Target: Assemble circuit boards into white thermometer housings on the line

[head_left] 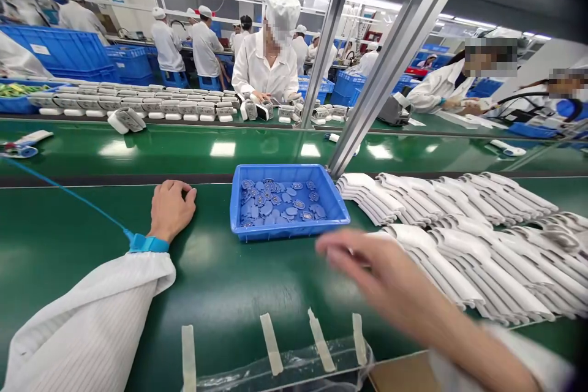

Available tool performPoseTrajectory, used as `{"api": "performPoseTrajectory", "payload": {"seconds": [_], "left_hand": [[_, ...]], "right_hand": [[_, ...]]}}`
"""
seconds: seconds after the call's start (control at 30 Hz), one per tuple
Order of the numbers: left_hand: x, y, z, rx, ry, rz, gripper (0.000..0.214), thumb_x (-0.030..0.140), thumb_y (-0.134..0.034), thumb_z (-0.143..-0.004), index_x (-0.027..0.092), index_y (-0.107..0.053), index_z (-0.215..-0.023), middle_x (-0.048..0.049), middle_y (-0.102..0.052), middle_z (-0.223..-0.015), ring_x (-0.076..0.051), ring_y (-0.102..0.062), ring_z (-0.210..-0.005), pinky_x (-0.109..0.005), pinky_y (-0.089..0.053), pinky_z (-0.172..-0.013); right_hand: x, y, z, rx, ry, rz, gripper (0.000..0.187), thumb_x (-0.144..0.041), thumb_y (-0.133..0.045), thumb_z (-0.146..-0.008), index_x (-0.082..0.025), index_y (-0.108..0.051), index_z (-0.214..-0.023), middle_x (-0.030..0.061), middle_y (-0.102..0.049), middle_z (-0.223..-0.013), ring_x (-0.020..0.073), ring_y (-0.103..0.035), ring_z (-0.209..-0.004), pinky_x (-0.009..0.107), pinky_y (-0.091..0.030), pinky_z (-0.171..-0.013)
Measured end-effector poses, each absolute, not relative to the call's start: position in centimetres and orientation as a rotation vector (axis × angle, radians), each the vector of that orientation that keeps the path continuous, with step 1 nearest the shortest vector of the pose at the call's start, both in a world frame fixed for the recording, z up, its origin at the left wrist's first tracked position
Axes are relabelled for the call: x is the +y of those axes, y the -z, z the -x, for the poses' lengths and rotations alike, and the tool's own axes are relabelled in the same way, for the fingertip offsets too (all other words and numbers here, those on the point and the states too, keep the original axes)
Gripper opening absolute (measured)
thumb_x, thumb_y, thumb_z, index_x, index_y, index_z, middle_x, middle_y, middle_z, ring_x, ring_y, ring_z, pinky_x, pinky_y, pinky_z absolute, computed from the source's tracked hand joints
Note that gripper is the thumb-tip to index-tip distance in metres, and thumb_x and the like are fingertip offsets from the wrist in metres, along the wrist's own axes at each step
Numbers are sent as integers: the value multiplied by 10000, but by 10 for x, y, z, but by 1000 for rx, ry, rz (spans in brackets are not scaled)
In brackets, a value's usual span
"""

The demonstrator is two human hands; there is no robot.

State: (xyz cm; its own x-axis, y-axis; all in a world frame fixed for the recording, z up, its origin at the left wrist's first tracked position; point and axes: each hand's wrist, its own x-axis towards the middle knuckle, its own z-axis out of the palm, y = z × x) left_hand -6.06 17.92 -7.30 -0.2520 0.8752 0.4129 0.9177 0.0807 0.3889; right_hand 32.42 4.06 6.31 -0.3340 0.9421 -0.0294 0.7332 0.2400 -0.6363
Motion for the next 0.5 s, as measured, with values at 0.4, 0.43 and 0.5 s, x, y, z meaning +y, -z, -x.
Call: {"api": "performPoseTrajectory", "payload": {"seconds": [0.4, 0.43, 0.5], "left_hand": [[175, 68, 67, -2248, 1176, 1901, 160, 324, -571, -829, 183, -622, -773, -125, -629, -989, -313, -553, -996, -510, -452, -984], [177, 67, 66, -2256, 1202, 1905, 151, 313, -583, -827, 181, -621, -766, -122, -628, -980, -307, -554, -990, -516, -451, -983], [178, 63, 61, -2276, 1241, 1911, 129, 275, -606, -825, 172, -621, -749, -118, -630, -951, -290, -560, -984, -520, -444, -992]], "right_hand": [[183, -62, -278, -2659, -378, 1766, 285, -248, -616, -910, -193, -734, -1163, 35, -768, -1106, 183, -712, -1026, 221, -516, -922], [174, -66, -279, -2637, -345, 1752, 292, -263, -591, -924, -186, -728, -1170, 41, -765, -1112, 192, -711, -1023, 242, -517, -927], [147, -72, -279, -2604, -314, 1665, 294, -286, -550, -942, -199, -726, -1162, 38, -763, -1113, 207, -715, -990, 285, -531, -912]]}}
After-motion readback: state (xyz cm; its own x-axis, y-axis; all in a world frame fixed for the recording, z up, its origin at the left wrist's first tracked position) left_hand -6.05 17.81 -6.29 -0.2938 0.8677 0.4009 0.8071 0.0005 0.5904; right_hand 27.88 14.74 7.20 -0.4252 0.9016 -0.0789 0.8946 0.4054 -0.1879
